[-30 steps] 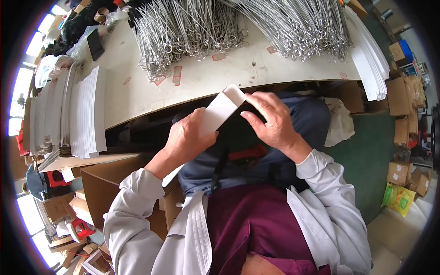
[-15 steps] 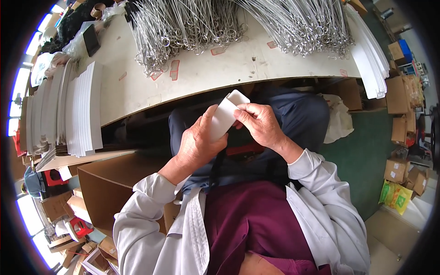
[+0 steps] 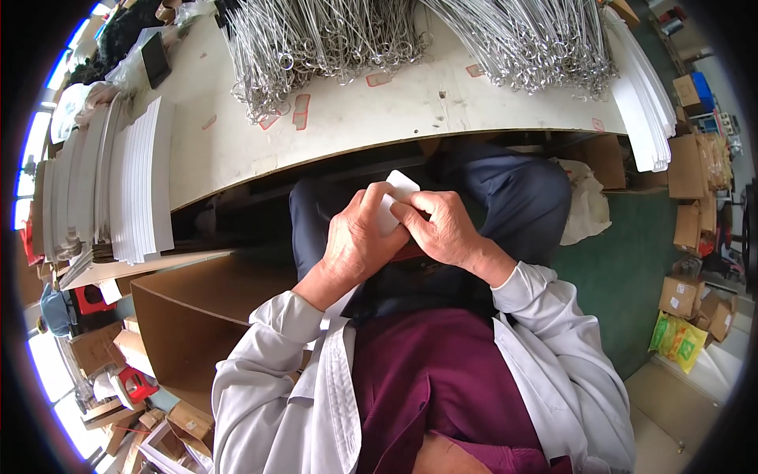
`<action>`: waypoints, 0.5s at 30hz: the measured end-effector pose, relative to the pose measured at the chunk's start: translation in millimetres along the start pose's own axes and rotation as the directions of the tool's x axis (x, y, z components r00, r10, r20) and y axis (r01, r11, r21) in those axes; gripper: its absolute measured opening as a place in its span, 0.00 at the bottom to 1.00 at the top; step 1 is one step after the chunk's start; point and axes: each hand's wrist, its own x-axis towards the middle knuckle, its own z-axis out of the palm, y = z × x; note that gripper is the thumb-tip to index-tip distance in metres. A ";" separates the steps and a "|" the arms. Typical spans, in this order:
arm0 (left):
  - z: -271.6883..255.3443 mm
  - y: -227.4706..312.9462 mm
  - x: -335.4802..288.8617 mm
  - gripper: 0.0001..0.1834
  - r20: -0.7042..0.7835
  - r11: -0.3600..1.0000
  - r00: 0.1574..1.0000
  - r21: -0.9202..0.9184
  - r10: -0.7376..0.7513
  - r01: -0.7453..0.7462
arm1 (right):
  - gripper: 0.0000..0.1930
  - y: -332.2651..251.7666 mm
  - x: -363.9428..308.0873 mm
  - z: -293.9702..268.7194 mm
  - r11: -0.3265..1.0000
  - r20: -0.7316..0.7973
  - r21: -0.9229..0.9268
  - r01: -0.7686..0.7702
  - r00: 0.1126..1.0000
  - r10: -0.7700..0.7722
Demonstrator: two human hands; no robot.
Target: The recorder is taking bundles of wire brushes and inserting them into white plastic sleeves at a workbench.
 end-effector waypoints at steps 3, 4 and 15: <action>4.3 -3.6 0.7 0.24 -0.022 0.999 1.000 -0.034 -0.012 0.011 | 0.13 8.7 -4.1 10.1 0.995 -0.059 0.017 0.097 0.994 -0.096; 4.6 -4.0 1.5 0.23 -0.035 1.000 0.999 -0.023 -0.001 0.000 | 0.14 11.8 -6.0 13.5 0.988 -0.130 0.082 0.128 0.985 -0.117; 16.4 3.2 -8.9 0.26 -0.085 0.993 0.993 -0.093 -0.078 0.070 | 0.13 9.8 -8.7 8.4 0.944 -0.118 -0.269 0.188 0.967 -0.226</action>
